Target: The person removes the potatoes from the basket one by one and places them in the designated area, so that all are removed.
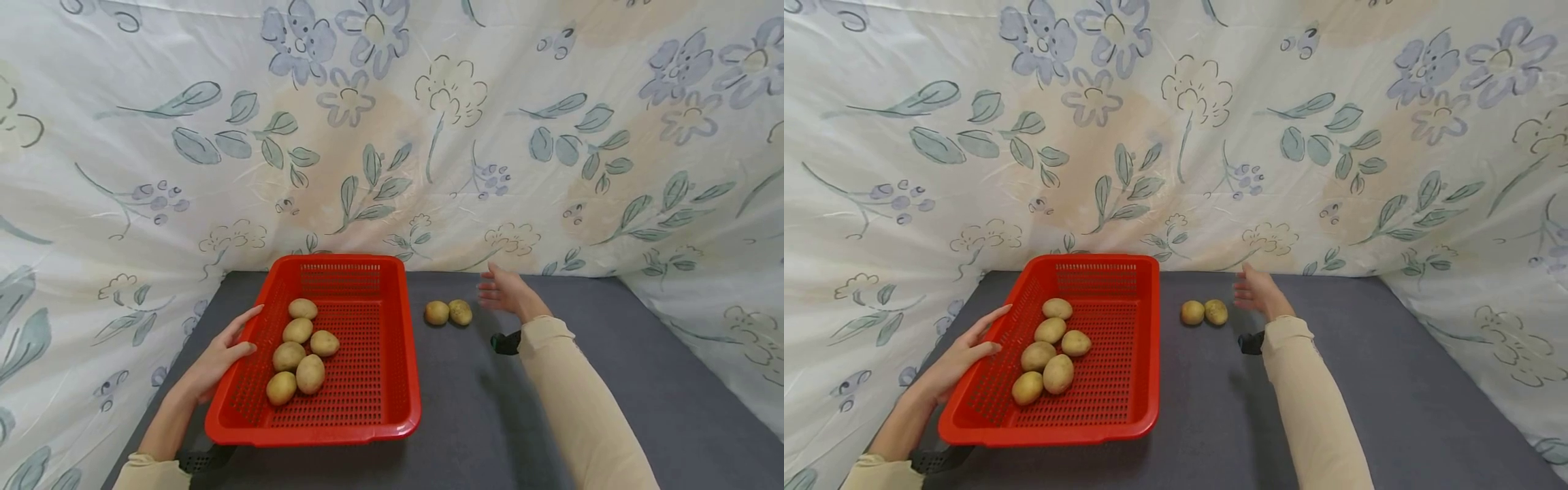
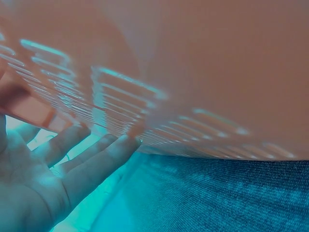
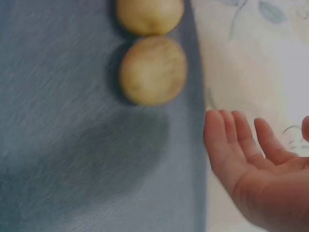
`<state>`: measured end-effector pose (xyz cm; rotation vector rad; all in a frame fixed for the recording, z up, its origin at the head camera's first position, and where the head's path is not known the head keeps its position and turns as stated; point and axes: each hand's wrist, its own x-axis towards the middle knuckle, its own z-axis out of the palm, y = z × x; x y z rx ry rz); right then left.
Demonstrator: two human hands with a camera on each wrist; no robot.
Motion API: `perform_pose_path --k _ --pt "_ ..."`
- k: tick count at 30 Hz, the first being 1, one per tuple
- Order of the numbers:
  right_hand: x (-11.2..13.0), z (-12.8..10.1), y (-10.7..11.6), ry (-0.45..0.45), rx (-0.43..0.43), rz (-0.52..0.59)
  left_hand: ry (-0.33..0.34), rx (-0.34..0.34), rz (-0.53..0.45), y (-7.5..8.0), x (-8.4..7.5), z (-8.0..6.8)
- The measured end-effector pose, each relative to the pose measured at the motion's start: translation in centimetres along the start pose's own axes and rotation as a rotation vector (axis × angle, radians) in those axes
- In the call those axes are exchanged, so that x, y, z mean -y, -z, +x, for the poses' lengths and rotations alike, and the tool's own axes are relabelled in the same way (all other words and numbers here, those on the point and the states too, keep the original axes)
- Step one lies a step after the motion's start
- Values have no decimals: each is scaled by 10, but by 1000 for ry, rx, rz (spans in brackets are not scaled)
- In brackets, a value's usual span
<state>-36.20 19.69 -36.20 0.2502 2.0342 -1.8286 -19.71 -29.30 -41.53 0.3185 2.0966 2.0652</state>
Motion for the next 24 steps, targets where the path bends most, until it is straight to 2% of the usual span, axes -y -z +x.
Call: perform_pose_path --k 10,18,24 --pt "31 6 -31 52 104 140 7 -5 2 2 2 1" --pt "50 10 -67 99 165 152 14 -24 18 2 2 1" --pt "55 12 -91 130 198 142 23 -34 18 2 2 1"
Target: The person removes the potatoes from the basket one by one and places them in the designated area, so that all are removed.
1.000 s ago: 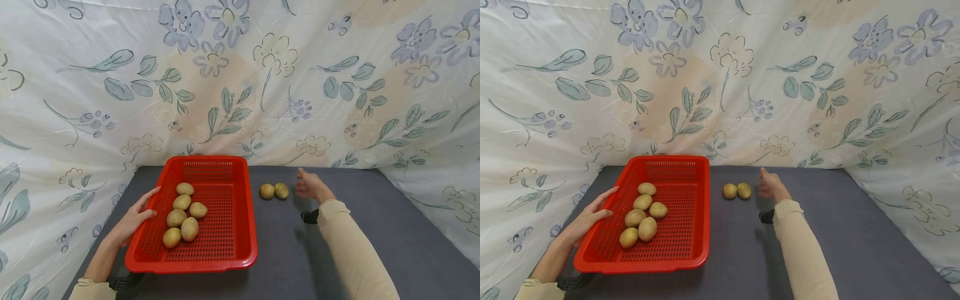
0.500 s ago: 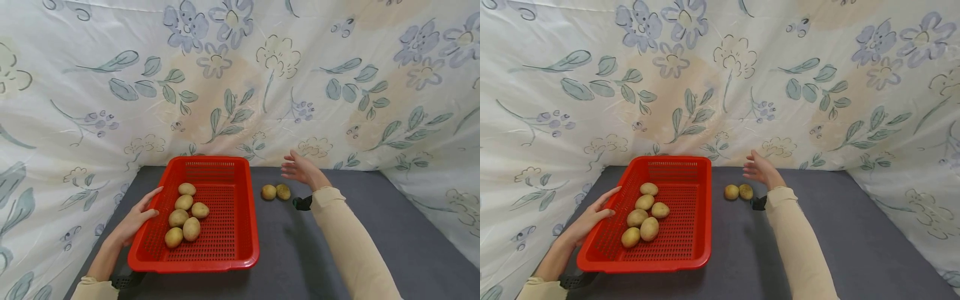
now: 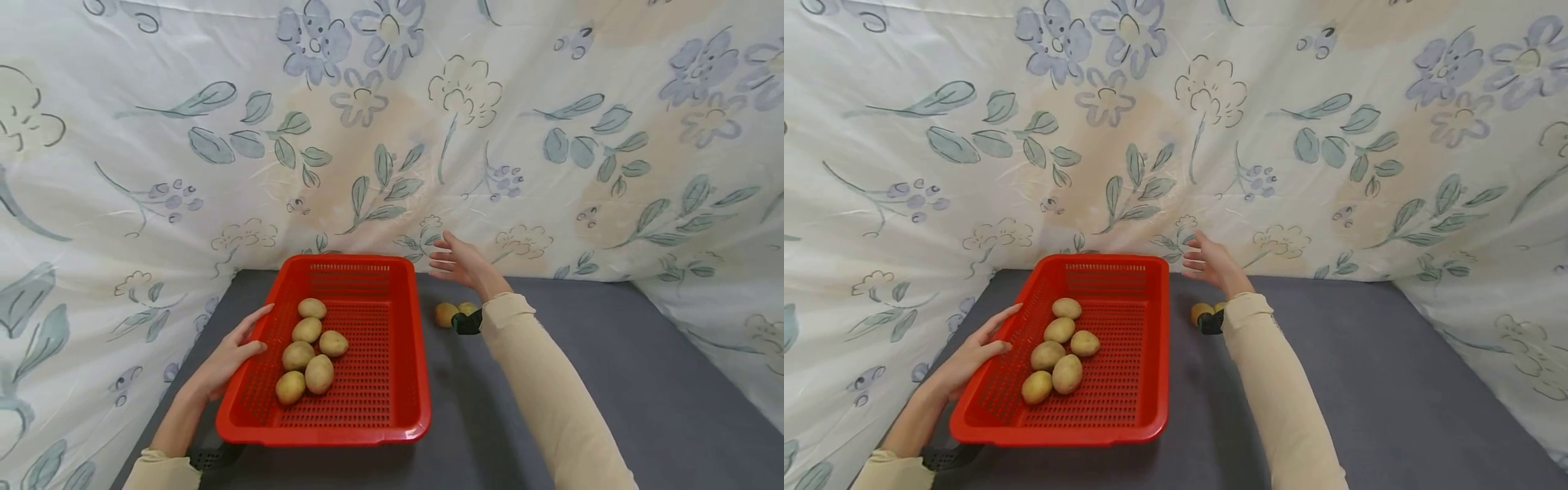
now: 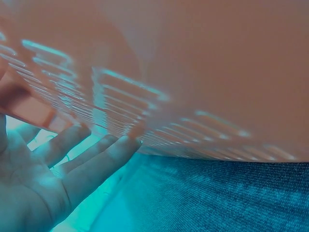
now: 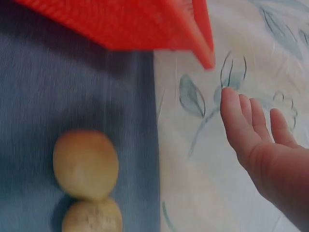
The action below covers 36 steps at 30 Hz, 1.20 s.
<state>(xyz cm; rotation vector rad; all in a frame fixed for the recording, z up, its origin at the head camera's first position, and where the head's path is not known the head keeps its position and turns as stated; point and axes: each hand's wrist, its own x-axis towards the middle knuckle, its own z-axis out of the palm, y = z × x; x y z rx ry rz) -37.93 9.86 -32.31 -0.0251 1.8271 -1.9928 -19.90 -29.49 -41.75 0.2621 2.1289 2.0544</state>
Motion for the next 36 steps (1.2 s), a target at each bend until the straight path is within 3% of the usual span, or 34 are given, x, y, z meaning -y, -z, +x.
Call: perform_pose_path --k 14,24,36 --pt "-13 21 -56 -23 95 135 -1 6 -16 3 4 -2" --pt "-28 38 -106 -57 116 107 13 0 -7 3 2 -1" --pt "-49 44 -148 -79 173 64 10 -8 -8 2 0 1"
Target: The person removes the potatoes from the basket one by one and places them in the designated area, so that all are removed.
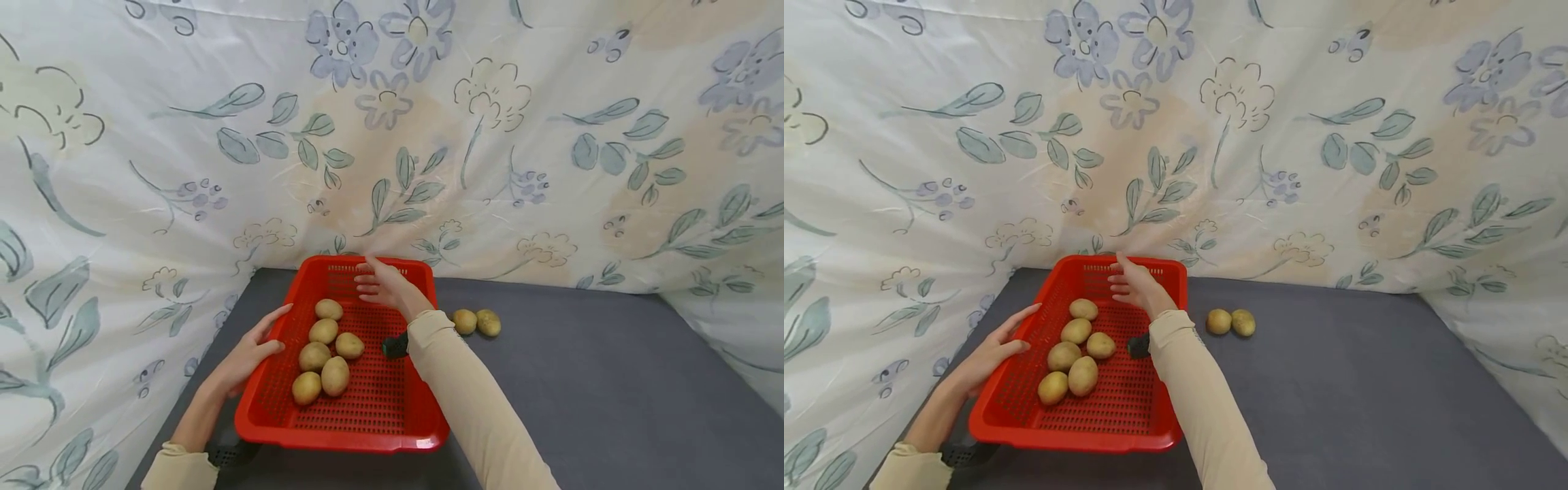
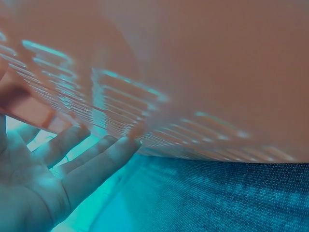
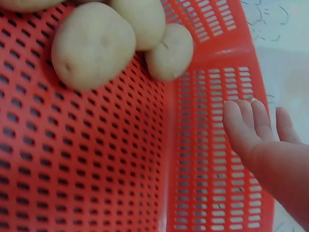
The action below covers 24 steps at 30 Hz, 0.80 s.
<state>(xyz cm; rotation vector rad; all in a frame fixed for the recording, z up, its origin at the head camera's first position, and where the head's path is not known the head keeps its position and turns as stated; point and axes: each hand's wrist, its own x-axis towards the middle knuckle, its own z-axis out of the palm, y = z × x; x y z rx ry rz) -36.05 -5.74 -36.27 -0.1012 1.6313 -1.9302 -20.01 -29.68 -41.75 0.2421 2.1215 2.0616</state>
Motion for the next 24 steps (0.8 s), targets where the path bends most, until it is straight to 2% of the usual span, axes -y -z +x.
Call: perform_pose_path --k 10,24 --pt "-21 13 -15 -27 -18 0 -22 3 4 0 2 1" --pt "-35 29 -28 -15 -53 -56 -24 2 3 1 2 1"
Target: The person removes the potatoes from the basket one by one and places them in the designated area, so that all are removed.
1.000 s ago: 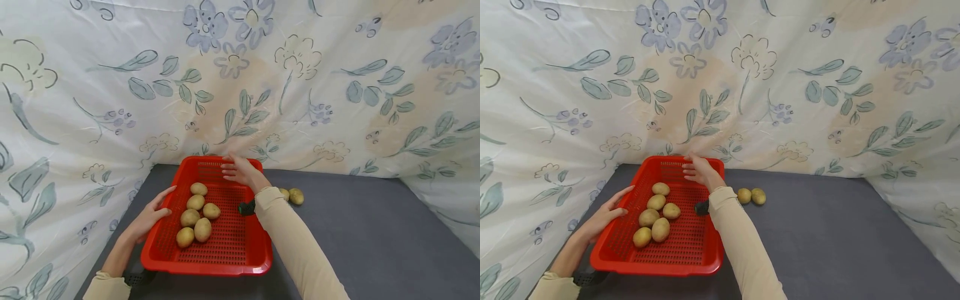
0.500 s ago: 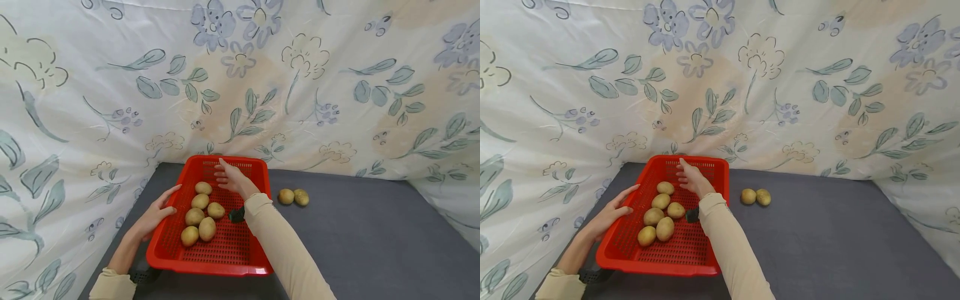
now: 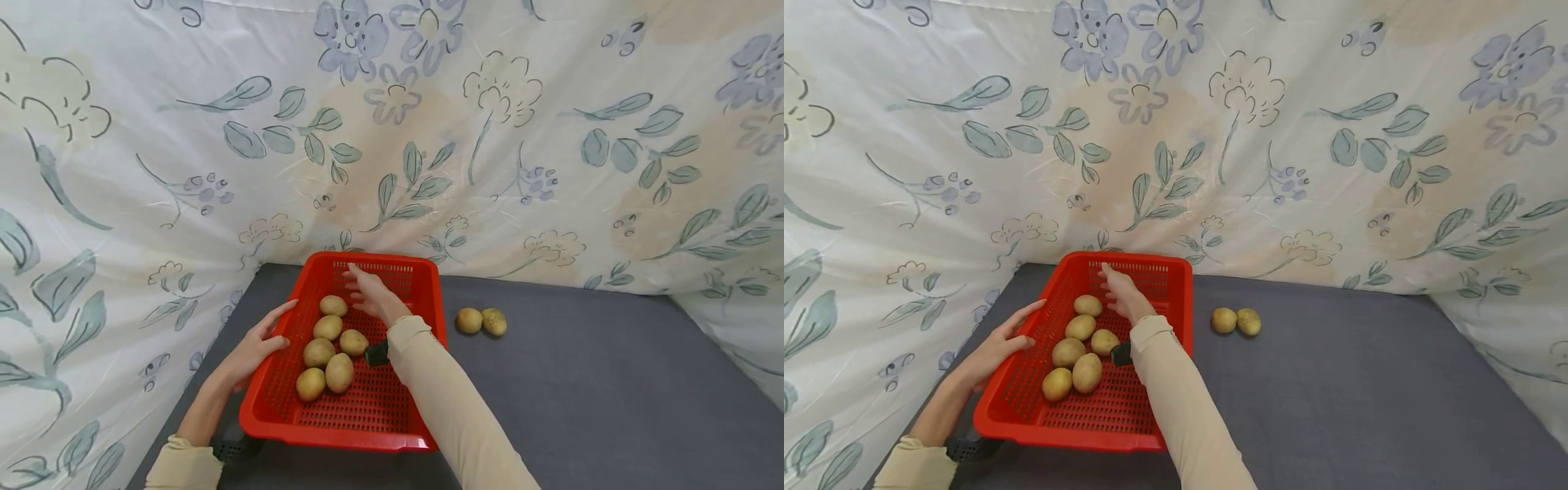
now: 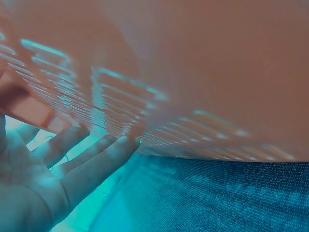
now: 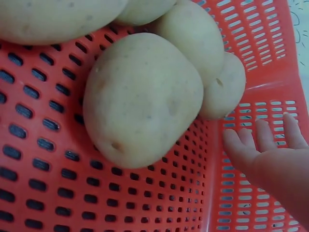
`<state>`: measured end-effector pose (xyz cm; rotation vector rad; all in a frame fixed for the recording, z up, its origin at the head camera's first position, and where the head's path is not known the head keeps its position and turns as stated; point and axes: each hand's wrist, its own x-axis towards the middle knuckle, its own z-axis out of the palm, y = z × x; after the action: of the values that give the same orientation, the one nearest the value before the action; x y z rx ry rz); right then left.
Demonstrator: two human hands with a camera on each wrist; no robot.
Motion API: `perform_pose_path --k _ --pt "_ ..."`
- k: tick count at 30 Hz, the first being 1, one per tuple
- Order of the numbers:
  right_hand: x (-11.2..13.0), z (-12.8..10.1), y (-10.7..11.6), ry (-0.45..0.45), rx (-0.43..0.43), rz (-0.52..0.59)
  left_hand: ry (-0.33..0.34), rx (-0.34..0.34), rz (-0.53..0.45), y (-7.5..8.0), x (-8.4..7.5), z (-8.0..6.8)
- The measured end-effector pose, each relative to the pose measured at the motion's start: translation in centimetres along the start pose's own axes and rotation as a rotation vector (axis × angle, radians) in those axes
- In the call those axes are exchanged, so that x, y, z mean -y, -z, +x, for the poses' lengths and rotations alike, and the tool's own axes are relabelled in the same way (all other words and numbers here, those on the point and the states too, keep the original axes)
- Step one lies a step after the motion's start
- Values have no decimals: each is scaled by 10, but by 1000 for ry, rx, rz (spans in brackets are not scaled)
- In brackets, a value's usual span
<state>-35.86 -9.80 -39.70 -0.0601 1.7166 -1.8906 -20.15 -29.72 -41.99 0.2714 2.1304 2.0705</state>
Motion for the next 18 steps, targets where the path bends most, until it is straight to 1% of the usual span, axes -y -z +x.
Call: perform_pose_path --k 4,8,11,14,18 --pt "-4 2 -3 -8 -7 -19 9 -3 10 0 -1 -1" --pt "-8 3 -4 -14 -6 -65 26 -19 14 -1 -1 -3" --pt "-9 3 -4 -18 -2 -92 20 -31 11 -2 -2 -3" --pt "-9 3 -3 -25 2 -100 6 -29 1 -4 -2 -3" --pt "-9 4 -1 -32 8 -102 7 -43 -10 -6 -2 -3"
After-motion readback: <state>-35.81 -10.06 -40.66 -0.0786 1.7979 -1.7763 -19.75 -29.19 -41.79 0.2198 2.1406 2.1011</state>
